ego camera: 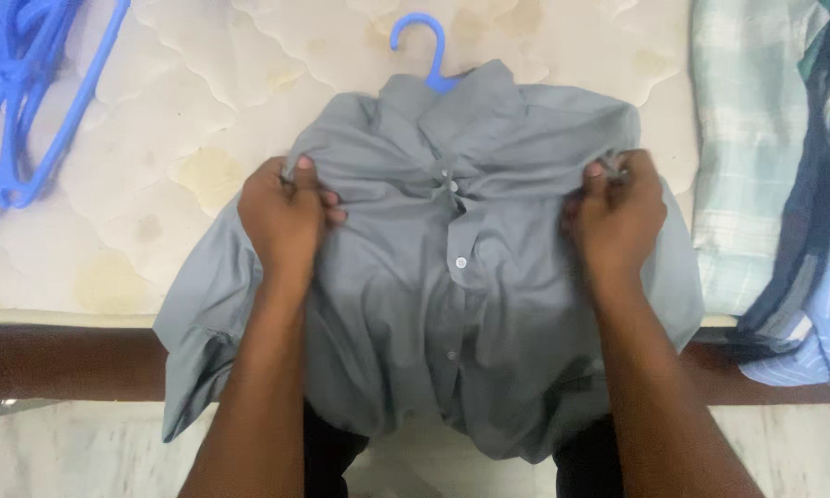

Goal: The person buttons a gray shirt on a hanger, then hangs it in a wardrobe. They then button a blue striped shirt on a hanger. The shirts are handled one at a time on a bed surface.

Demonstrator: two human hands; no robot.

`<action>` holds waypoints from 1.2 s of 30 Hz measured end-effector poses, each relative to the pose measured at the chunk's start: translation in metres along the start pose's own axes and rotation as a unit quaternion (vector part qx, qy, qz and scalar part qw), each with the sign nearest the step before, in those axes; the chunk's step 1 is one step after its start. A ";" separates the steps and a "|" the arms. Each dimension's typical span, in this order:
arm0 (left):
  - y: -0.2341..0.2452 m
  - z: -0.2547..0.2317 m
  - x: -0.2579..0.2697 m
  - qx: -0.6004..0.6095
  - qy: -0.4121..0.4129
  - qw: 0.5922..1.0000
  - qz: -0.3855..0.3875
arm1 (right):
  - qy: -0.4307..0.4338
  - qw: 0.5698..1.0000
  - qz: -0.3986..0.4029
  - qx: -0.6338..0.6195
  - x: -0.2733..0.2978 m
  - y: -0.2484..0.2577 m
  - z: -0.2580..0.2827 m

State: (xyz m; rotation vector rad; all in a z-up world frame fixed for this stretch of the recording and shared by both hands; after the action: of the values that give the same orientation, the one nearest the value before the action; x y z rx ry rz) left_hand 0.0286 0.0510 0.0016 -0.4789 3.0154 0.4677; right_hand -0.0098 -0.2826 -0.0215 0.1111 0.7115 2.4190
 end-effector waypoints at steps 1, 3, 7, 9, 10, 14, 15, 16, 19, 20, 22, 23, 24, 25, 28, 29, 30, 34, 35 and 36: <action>-0.001 0.000 -0.002 0.025 -0.005 1.000 -0.014 | 0.033 0.999 -0.004 -0.023 -0.004 0.000 0.004; -0.001 -0.001 -0.014 0.073 -0.013 0.996 -0.041 | 0.095 0.993 -0.010 -0.067 -0.016 0.000 0.014; -0.002 -0.008 -0.060 0.057 -0.130 0.989 -0.041 | 0.119 0.983 0.041 -0.133 -0.065 -0.005 0.032; -0.010 -0.009 -0.091 0.074 -0.163 0.983 -0.039 | 0.150 0.979 0.065 -0.124 -0.088 -0.005 0.043; -0.015 -0.010 -0.109 0.087 -0.185 0.978 -0.038 | 0.180 0.978 0.059 -0.085 -0.099 -0.004 0.049; -0.034 -0.003 -0.174 0.094 -0.238 0.966 -0.028 | 0.074 0.987 0.073 -0.124 -0.142 -0.008 0.063; -0.035 -0.001 -0.186 0.134 -0.227 0.964 -0.012 | 0.075 0.985 0.079 -0.136 -0.147 -0.015 0.059; -0.044 0.002 -0.193 0.182 -0.216 0.959 -0.001 | 0.084 0.983 0.083 -0.143 -0.158 -0.024 0.058; -0.047 0.000 -0.165 0.079 -0.397 0.914 -0.027 | 0.079 0.968 0.122 -0.203 -0.157 -0.046 0.044; -0.049 -0.004 -0.144 0.020 -0.377 0.925 -0.042 | 0.063 0.962 0.143 -0.226 -0.150 -0.047 0.038; -0.060 -0.012 -0.080 -0.061 -0.283 0.952 -0.100 | 0.069 0.976 0.127 -0.164 -0.130 -0.050 0.038; -0.068 -0.021 -0.039 -0.068 -0.312 0.942 -0.101 | 0.075 0.981 0.118 -0.135 -0.114 -0.054 0.042; -0.073 -0.028 -0.001 -0.064 -0.267 0.960 -0.047 | 0.064 0.982 0.107 -0.139 -0.088 -0.050 0.044; -0.075 -0.035 0.032 -0.044 -0.191 0.980 0.025 | 0.053 0.984 0.096 -0.143 -0.056 -0.044 0.045; -0.077 -0.048 0.096 -0.017 -0.016 0.993 0.116 | -0.008 0.985 0.123 -0.119 0.030 -0.032 0.055; -0.073 -0.047 0.101 -0.019 -0.004 0.994 0.106 | -0.042 0.991 0.121 -0.040 0.053 -0.025 0.057; -0.071 -0.043 0.100 -0.020 0.007 0.995 0.096 | -0.034 0.981 0.149 -0.120 0.072 -0.026 0.060; -0.063 -0.026 0.086 0.021 -0.029 0.996 0.087 | -0.026 0.982 0.170 -0.076 0.090 -0.026 0.061; -0.063 -0.025 0.087 0.015 -0.025 0.995 0.095 | -0.036 0.981 0.182 -0.057 0.091 -0.026 0.060; -0.065 -0.025 0.085 0.011 -0.025 0.995 0.098 | -0.039 0.979 0.196 -0.038 0.086 -0.026 0.060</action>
State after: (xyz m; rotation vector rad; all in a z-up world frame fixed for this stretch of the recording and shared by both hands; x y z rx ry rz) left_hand -0.0318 -0.0404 -0.0015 -0.1686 3.0285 0.4486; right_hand -0.0517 -0.1874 0.0085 0.3425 0.6042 2.7944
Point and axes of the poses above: each hand's wrist, its own x-axis away from the middle knuckle, its own y-axis out of the back of the hand, z = x × y, the point moved 2 cm from there along -x, towards the middle knuckle, and after that the axes turned 7 degrees about -y, right-handed, at the moved point
